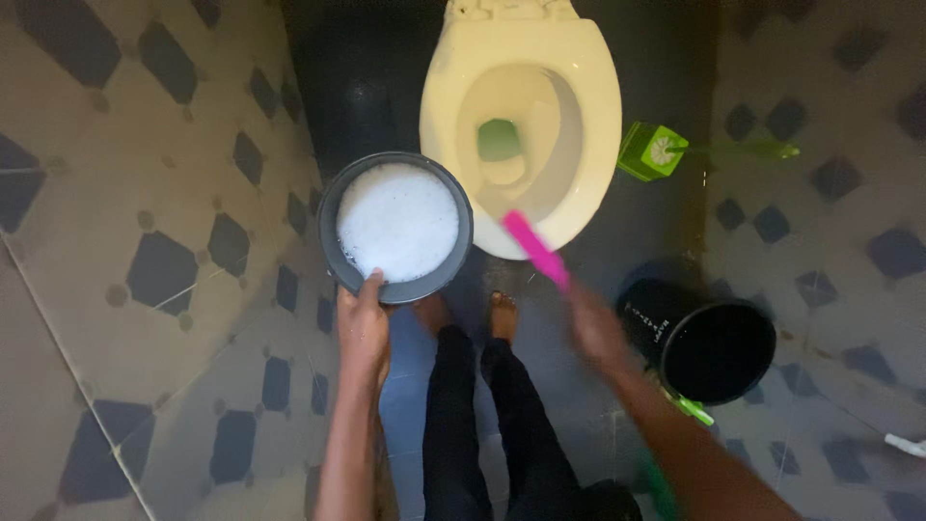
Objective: The person cleans a toilet using a pink brush and soapy water from a metal bowl. They scrub the toilet seat, rim, and bowl, repeatedly dipping the brush into the soapy water to maintain cleaning solution coverage.
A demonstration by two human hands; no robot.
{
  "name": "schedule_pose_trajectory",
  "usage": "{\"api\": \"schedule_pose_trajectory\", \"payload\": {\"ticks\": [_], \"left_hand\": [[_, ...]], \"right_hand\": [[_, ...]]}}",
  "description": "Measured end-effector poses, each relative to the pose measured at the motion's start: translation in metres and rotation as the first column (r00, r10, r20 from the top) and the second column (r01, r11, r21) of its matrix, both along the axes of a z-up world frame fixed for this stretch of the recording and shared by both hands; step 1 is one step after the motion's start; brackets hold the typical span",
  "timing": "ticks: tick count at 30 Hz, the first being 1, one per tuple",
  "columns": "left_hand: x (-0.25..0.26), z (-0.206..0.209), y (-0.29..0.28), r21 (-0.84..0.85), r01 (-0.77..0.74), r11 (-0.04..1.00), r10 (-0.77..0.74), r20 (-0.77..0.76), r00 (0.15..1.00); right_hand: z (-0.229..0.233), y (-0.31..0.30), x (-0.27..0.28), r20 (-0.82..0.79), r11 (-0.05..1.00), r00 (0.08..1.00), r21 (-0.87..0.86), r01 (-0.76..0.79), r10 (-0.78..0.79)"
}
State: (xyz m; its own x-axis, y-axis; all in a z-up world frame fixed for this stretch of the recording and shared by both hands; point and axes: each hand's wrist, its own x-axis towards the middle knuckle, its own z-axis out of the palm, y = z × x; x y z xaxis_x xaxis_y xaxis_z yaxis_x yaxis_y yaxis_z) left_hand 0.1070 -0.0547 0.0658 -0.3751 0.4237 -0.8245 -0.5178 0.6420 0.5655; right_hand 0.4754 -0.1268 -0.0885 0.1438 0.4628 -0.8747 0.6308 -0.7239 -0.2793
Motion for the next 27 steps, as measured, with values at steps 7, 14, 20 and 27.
{"api": "schedule_pose_trajectory", "payload": {"ticks": [7, 14, 20, 27], "left_hand": [[0.013, 0.009, -0.006, -0.160, 0.074, 0.984, -0.080, -0.032, 0.996], [0.023, 0.004, -0.031, 0.010, 0.041, 0.999, -0.040, -0.037, 0.999], [0.027, -0.009, -0.046, -0.192, 0.046, 0.980, -0.052, -0.026, 0.998], [0.024, -0.024, -0.060, -0.071, -0.001, 0.997, 0.002, 0.016, 1.000]], "right_hand": [[-0.012, 0.012, 0.126, 0.326, 0.863, 0.915, 0.362, -0.352, 0.236], [-0.046, -0.008, 0.012, -0.050, 0.911, 0.939, 0.228, 0.343, -0.340], [-0.074, -0.012, -0.080, -0.195, 0.651, 0.640, 0.008, 0.759, -0.743], [-0.108, 0.011, -0.082, -0.338, 0.524, 0.466, -0.098, 0.846, -0.817]]}}
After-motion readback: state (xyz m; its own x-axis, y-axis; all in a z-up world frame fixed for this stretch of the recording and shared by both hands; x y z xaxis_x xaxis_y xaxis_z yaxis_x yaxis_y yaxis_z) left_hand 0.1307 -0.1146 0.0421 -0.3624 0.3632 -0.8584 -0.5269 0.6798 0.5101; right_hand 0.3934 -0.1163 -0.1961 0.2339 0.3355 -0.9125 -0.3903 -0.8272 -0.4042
